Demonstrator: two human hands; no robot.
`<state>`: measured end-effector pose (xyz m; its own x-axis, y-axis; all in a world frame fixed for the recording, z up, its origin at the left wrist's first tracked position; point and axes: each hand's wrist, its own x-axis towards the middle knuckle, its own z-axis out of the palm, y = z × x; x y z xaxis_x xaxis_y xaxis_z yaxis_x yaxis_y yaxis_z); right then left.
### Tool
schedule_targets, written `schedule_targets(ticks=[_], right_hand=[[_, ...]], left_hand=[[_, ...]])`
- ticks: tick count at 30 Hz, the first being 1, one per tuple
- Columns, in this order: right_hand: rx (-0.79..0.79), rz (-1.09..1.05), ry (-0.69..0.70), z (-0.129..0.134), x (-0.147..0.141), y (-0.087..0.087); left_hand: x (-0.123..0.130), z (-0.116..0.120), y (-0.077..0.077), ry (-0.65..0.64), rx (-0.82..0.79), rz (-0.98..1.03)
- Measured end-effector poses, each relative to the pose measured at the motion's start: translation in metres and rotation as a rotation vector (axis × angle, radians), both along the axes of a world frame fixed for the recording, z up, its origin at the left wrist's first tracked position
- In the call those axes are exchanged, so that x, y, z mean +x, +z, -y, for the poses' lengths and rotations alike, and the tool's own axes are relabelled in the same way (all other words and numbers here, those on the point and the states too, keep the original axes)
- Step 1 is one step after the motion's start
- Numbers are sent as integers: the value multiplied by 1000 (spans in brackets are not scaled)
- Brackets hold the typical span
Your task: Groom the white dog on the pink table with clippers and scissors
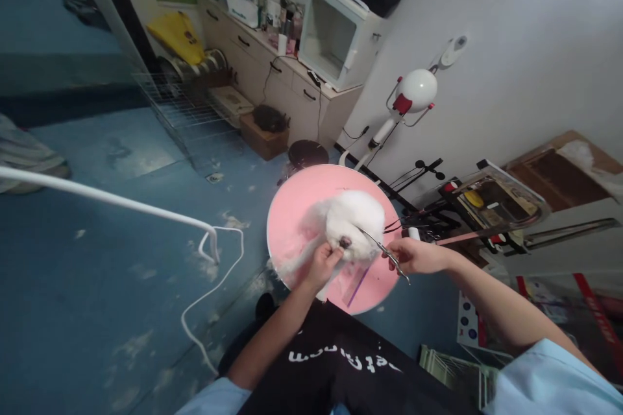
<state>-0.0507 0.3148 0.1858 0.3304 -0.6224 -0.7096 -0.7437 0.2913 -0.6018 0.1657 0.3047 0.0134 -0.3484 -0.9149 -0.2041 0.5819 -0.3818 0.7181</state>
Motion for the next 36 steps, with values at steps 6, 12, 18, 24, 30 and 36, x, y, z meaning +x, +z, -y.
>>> schedule_targets(ticks=[6, 12, 18, 24, 30, 36], right_hand=[[-43, -60, 156, 15, 18, 21], [-14, -198, 261, 39, 27, 27], [-16, -205, 284, 38, 27, 35], [-41, -222, 228, 41, 34, 25], [-199, 228, -566, -24, 16, -10], [-80, 251, -255, -70, 8, -9]], left_hand=[[-1, 2, 3, -23, 0, 10], [1, 2, 7, -23, 4, 27], [2, 3, 11, -33, -10, 30], [1, 2, 9, -36, -10, 38], [-1, 3, 10, -60, 17, 27], [-2, 1, 10, -54, 37, 59]])
